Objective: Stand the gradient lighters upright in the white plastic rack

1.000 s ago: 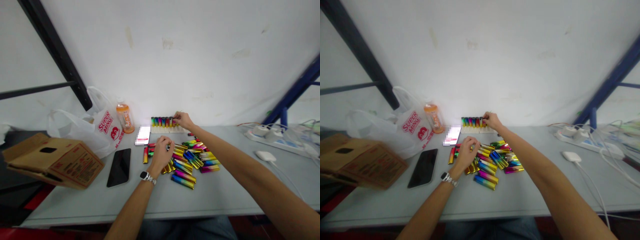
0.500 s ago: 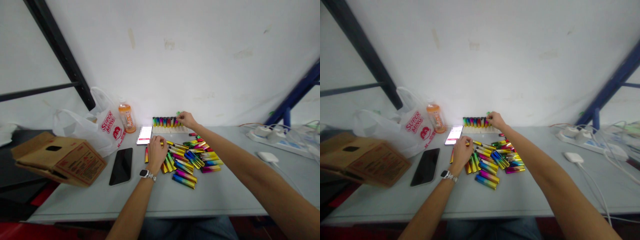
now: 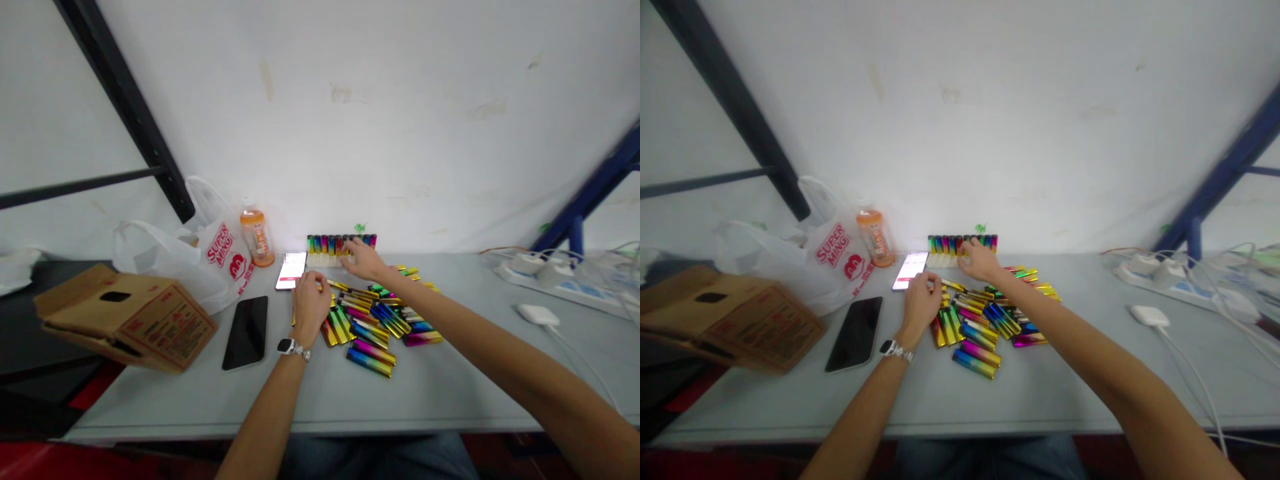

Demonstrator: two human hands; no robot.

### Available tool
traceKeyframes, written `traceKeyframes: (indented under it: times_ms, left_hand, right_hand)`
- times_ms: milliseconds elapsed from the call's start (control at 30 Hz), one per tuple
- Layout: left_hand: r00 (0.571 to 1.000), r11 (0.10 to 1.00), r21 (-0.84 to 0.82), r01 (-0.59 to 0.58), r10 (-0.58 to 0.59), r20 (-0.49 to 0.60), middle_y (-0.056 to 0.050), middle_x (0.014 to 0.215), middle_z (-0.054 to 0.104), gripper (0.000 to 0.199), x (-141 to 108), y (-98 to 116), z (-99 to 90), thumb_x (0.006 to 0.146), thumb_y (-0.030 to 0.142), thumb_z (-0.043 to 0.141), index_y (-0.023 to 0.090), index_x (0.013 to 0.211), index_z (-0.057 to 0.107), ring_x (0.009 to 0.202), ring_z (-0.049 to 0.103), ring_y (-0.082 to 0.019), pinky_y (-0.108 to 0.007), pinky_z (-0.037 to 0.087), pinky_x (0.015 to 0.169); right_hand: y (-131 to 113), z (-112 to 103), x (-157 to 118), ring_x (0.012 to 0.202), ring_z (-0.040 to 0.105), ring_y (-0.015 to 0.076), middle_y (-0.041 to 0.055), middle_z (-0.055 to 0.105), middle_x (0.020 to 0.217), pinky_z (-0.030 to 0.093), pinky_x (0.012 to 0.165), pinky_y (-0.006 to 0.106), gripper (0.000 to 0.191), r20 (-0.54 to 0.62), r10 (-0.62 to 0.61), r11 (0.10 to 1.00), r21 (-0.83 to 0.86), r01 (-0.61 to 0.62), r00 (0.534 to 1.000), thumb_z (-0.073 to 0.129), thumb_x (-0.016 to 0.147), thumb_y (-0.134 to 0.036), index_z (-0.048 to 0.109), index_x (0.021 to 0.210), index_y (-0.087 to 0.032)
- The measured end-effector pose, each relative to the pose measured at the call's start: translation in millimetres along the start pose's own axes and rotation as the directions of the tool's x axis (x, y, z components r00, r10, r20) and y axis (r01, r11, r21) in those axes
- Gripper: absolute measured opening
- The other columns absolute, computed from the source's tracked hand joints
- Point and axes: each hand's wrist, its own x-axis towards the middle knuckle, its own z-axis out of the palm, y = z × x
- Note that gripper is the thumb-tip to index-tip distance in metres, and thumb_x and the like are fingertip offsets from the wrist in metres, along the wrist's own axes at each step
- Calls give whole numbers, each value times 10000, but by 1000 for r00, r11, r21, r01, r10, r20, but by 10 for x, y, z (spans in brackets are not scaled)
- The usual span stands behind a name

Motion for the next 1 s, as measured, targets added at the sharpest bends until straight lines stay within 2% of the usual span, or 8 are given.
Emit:
traceKeyframes:
  times_ms: [133, 300, 533, 600, 700, 800, 900, 1000]
  left_hand:
    - [1000, 999, -36, 16, -16, -10, -70, 860, 636, 114, 10, -32, 13, 894, 229, 494, 209, 825, 583, 834, 593, -246, -384, 439, 750]
    - [999, 996, -87, 21, -24, -31, -60, 834, 628, 108, 31, -73, 23, 881, 232, 511, 214, 803, 585, 812, 587, -234, -369, 442, 742]
    - [999, 992, -120, -33, 29, -33, -74, 886, 636, 127, 21, -4, 34, 896, 243, 493, 211, 823, 592, 893, 578, -252, -412, 453, 832]
    - [996, 985, -149, -85, 84, -17, -65, 892, 635, 124, -3, 39, 53, 898, 233, 492, 213, 828, 591, 913, 578, -243, -406, 455, 857]
    - [989, 975, -176, -136, 145, 39, -54, 888, 631, 110, -48, 104, 90, 892, 210, 499, 210, 826, 587, 902, 576, -225, -388, 458, 853]
    - [983, 973, -180, -142, 160, 92, -52, 877, 635, 108, -85, 153, 123, 889, 197, 506, 203, 815, 584, 865, 572, -219, -382, 456, 825]
    - [978, 972, -185, -142, 167, 126, -50, 861, 641, 111, -100, 179, 136, 887, 195, 510, 202, 808, 588, 846, 568, -217, -376, 454, 806]
    - [974, 968, -202, -146, 177, 143, -49, 865, 645, 109, -102, 193, 131, 889, 210, 517, 202, 814, 596, 854, 569, -218, -375, 454, 811]
  right_hand:
    - [-199, 110, 16, 685, 607, 209, 72, 676, 730, 430, 629, 285, 206, 254, -78, 995, 76, 60, 964, 747, 687, -392, 740, 756, -198]
    - [-213, 211, 139, 458, 447, 117, -29, 503, 430, 315, 490, 242, 226, 385, -25, 979, 197, -56, 923, 803, 547, -272, 600, 479, -197]
    - [-106, 75, -59, 628, 496, 139, -17, 564, 646, 371, 590, 246, 248, 57, 44, 877, 475, -66, 997, 522, 862, -381, 509, 693, -200]
    - [-149, 5, -218, 640, 516, 145, -19, 558, 652, 411, 604, 254, 292, 31, 145, 755, 643, -131, 989, 468, 889, -442, 476, 714, -209]
    - [-249, -83, -454, 578, 551, 150, -7, 587, 653, 465, 571, 276, 289, 154, 271, 375, 892, -251, 950, 440, 887, -486, 458, 780, -219]
    - [-303, -146, -615, 503, 528, 149, -25, 566, 618, 454, 493, 274, 267, 269, 301, 63, 952, -301, 915, 466, 837, -501, 438, 823, -235]
    - [-289, -193, -702, 419, 405, 123, -73, 443, 544, 346, 398, 237, 314, 325, 284, -61, 945, -321, 902, 468, 806, -560, 443, 841, -249]
    - [-270, -209, -758, 374, 204, 93, -95, 286, 488, 159, 358, 218, 438, 377, 269, -86, 926, -368, 887, 403, 817, -675, 456, 767, -243]
